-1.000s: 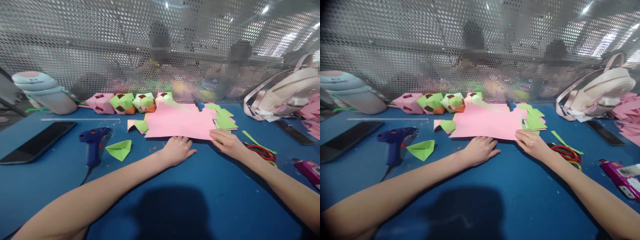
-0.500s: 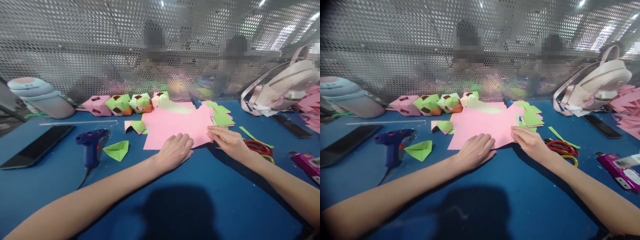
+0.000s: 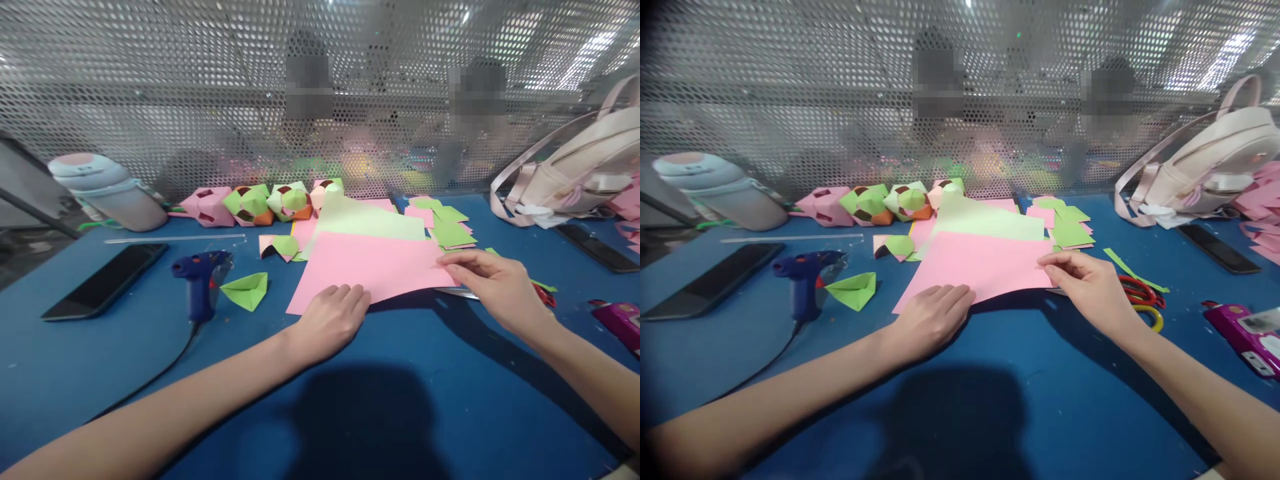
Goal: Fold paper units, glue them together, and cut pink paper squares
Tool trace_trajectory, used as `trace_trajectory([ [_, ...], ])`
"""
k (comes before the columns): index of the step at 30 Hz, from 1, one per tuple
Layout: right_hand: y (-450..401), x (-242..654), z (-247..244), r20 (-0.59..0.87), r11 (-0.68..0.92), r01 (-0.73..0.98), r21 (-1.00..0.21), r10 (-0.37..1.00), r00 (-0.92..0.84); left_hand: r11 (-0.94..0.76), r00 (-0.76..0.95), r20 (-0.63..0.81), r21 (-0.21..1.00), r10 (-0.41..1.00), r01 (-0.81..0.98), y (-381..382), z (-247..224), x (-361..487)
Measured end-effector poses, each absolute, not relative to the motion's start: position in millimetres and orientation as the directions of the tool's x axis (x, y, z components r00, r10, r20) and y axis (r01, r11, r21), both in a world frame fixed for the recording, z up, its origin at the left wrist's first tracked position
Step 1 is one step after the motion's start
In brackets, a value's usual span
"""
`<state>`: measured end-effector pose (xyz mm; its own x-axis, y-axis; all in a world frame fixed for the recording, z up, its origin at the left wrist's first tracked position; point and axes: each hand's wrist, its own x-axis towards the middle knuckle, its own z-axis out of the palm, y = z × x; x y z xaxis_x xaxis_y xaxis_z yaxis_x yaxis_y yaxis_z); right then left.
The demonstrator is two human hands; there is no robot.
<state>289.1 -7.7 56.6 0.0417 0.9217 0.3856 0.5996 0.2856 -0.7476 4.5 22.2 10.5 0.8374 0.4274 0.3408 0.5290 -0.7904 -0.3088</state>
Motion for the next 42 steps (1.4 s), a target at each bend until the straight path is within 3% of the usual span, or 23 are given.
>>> trace_trajectory([
  [7,-1,322,67,0.042,0.258,0.752,-0.607,0.955,-0.294,-0.79,0.876,0.34,-0.401,0.343,0.464,5,5,-14],
  [15,75,270,30,0.114,0.499,0.82,-0.281,0.865,-0.488,-0.853,0.923,0.368,-0.44,0.114,0.281,-29,7,-8],
  [23,119,204,22,0.099,0.545,0.748,-0.38,0.828,-0.553,-0.855,0.923,0.38,-0.498,-0.064,0.146,-32,13,-9],
  [29,127,199,24,0.048,0.405,0.74,-0.538,0.891,-0.452,-0.835,0.916,0.394,-0.526,-0.073,0.16,-29,11,-10],
  [33,129,204,33,0.06,0.334,0.66,-0.673,0.914,-0.401,-0.869,0.897,0.44,-0.456,-0.031,0.194,-32,8,-8],
  [37,129,206,54,0.157,0.341,0.654,-0.675,0.933,-0.325,-0.929,0.869,0.492,-0.292,0.059,0.228,-27,13,-8],
  [39,128,207,64,0.224,0.365,0.642,-0.674,0.929,-0.294,-0.936,0.811,0.563,-0.173,0.162,0.307,-16,17,-12],
  [42,124,209,75,0.328,0.436,0.617,-0.656,0.9,-0.288,-0.855,0.583,0.701,0.073,0.41,0.513,14,23,-23],
])
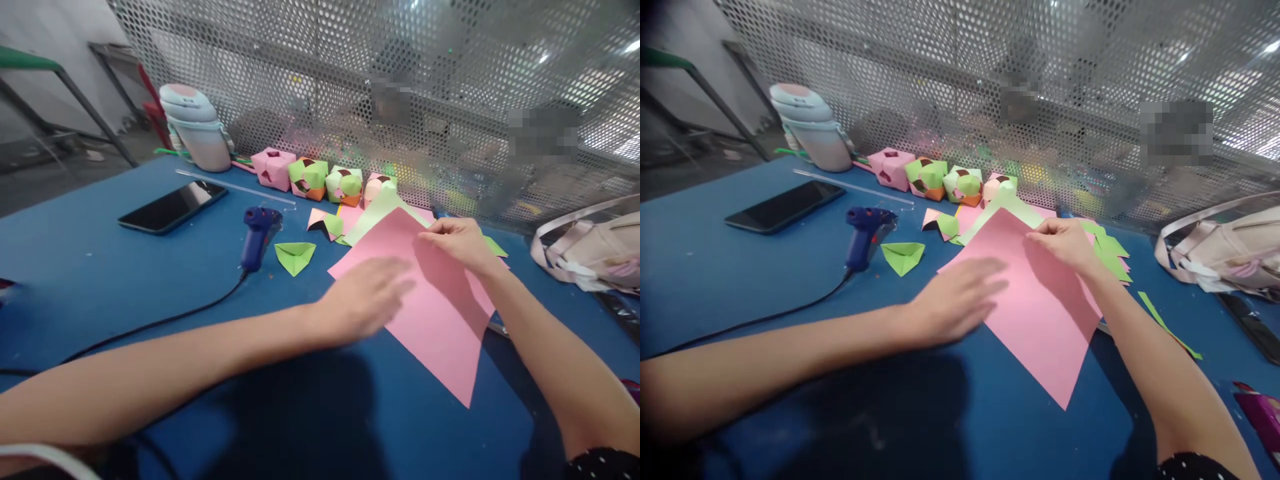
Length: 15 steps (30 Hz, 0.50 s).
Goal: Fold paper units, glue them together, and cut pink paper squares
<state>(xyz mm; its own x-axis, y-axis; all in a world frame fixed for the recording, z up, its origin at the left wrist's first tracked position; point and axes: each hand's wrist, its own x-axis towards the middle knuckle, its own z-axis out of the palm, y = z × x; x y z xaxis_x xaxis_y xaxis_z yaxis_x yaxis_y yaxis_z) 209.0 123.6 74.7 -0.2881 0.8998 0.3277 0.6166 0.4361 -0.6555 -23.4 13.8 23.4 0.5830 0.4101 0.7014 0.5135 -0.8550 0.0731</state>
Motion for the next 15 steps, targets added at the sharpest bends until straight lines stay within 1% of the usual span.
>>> trace_trajectory([
  [2,119,208,77,0.422,0.536,0.582,-0.612,0.843,-0.333,-0.723,0.335,0.727,0.311,0.599,0.616,37,26,-33],
  [4,112,206,77,0.543,0.674,0.535,-0.509,0.734,-0.409,-0.617,0.132,0.705,0.495,0.697,0.612,57,27,-43],
  [6,106,203,74,0.645,0.785,0.501,-0.363,0.6,-0.473,-0.554,0.064,0.626,0.633,0.777,0.541,69,25,-49],
  [8,100,200,70,0.686,0.831,0.513,-0.215,0.502,-0.527,-0.509,0.061,0.556,0.706,0.829,0.493,73,22,-53],
  [11,91,197,65,0.691,0.835,0.549,-0.03,0.414,-0.592,-0.473,0.032,0.524,0.738,0.851,0.481,70,17,-52],
  [13,86,196,63,0.682,0.825,0.563,0.047,0.386,-0.621,-0.468,0.012,0.525,0.747,0.851,0.472,67,15,-51],
  [15,83,195,61,0.685,0.815,0.574,0.083,0.372,-0.627,-0.47,0.006,0.521,0.765,0.853,0.44,65,13,-49],
])
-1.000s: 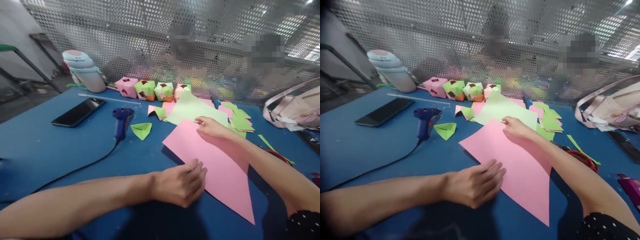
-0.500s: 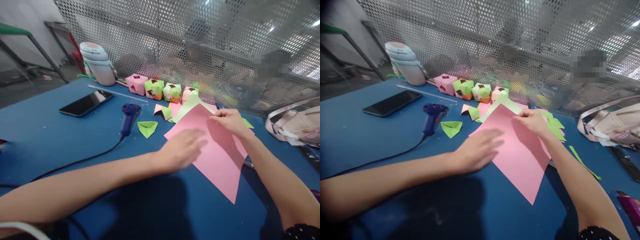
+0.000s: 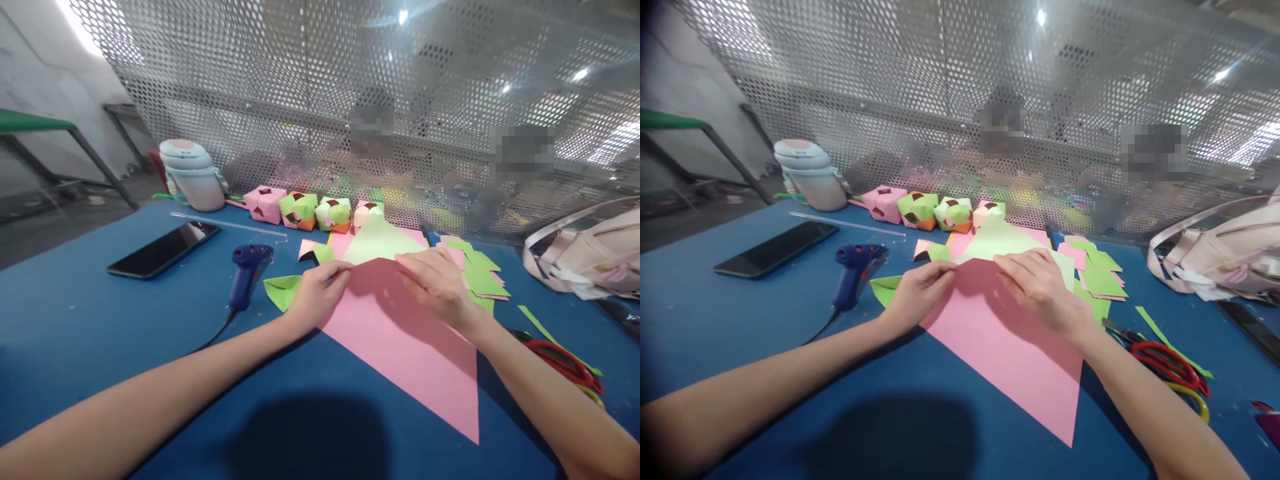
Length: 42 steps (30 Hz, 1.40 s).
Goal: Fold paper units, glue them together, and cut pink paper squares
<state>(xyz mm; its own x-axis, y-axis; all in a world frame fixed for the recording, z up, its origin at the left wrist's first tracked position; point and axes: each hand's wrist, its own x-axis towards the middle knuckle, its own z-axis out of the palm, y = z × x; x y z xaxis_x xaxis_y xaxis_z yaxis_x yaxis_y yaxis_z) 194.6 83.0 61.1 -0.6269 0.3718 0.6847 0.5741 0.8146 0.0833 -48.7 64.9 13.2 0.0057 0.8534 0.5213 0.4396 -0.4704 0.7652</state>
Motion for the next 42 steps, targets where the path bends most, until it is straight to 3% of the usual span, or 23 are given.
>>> trace_trajectory([
  [8,86,191,53,0.779,0.833,0.534,0.142,0.239,-0.58,-0.275,-0.036,0.293,0.928,0.956,0.252,60,16,-42],
  [18,98,196,40,0.752,0.823,0.502,0.265,0.15,-0.642,-0.104,0.031,0.105,0.994,0.994,-0.039,59,10,-42],
  [27,94,189,40,0.783,0.83,0.522,0.195,0.189,-0.593,-0.088,0.021,0.089,0.995,0.996,-0.042,57,12,-41],
  [42,98,193,34,0.78,0.835,0.505,0.219,0.162,-0.605,-0.034,0.066,0.045,0.988,0.997,-0.152,59,4,-41],
])
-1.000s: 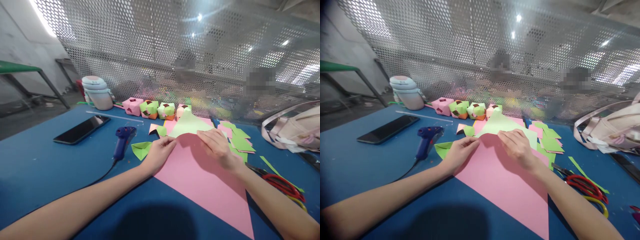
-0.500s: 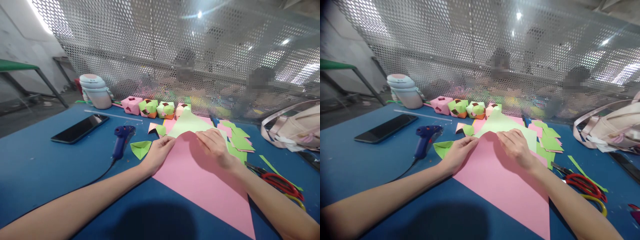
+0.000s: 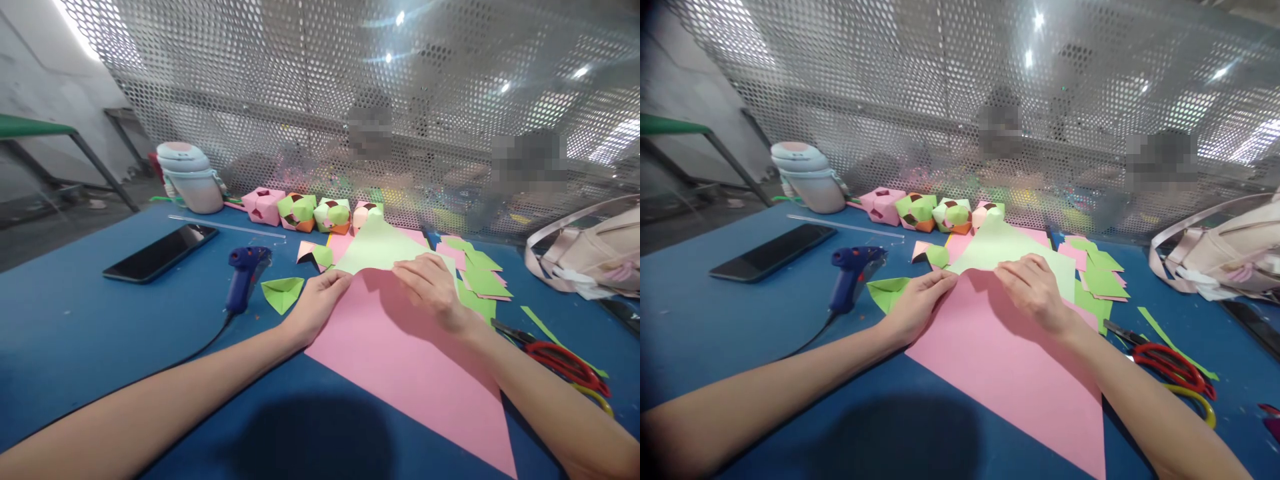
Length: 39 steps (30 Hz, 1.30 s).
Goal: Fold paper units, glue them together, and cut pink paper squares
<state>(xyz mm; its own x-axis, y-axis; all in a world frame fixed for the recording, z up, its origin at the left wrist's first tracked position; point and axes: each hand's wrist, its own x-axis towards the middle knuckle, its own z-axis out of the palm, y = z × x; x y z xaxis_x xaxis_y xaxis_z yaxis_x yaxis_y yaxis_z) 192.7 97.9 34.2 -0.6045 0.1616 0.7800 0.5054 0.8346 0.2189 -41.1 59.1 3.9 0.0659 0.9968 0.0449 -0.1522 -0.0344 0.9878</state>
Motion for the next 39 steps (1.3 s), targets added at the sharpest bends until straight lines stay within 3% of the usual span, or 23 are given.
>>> trace_trajectory([
  [9,100,192,33,0.795,0.843,0.497,0.204,0.153,-0.587,0.119,0.154,-0.072,0.937,0.986,-0.327,59,6,-40],
  [18,103,189,28,0.814,0.823,0.562,-0.085,0.383,-0.437,0.227,0.275,-0.113,0.874,0.955,-0.43,60,3,-41],
  [25,93,181,29,0.783,0.828,0.533,-0.174,0.445,-0.435,0.304,0.324,-0.166,0.844,0.931,-0.441,58,10,-38],
  [28,83,174,34,0.741,0.858,0.495,-0.137,0.421,-0.523,0.345,0.367,-0.184,0.829,0.912,-0.44,55,14,-38],
  [33,64,162,38,0.575,0.937,0.343,0.067,0.245,-0.781,0.383,0.46,-0.161,0.809,0.873,-0.446,51,15,-37],
  [39,65,167,41,0.503,0.9,0.414,0.138,0.297,-0.812,0.42,0.404,-0.273,0.842,0.873,-0.339,46,14,-32],
])
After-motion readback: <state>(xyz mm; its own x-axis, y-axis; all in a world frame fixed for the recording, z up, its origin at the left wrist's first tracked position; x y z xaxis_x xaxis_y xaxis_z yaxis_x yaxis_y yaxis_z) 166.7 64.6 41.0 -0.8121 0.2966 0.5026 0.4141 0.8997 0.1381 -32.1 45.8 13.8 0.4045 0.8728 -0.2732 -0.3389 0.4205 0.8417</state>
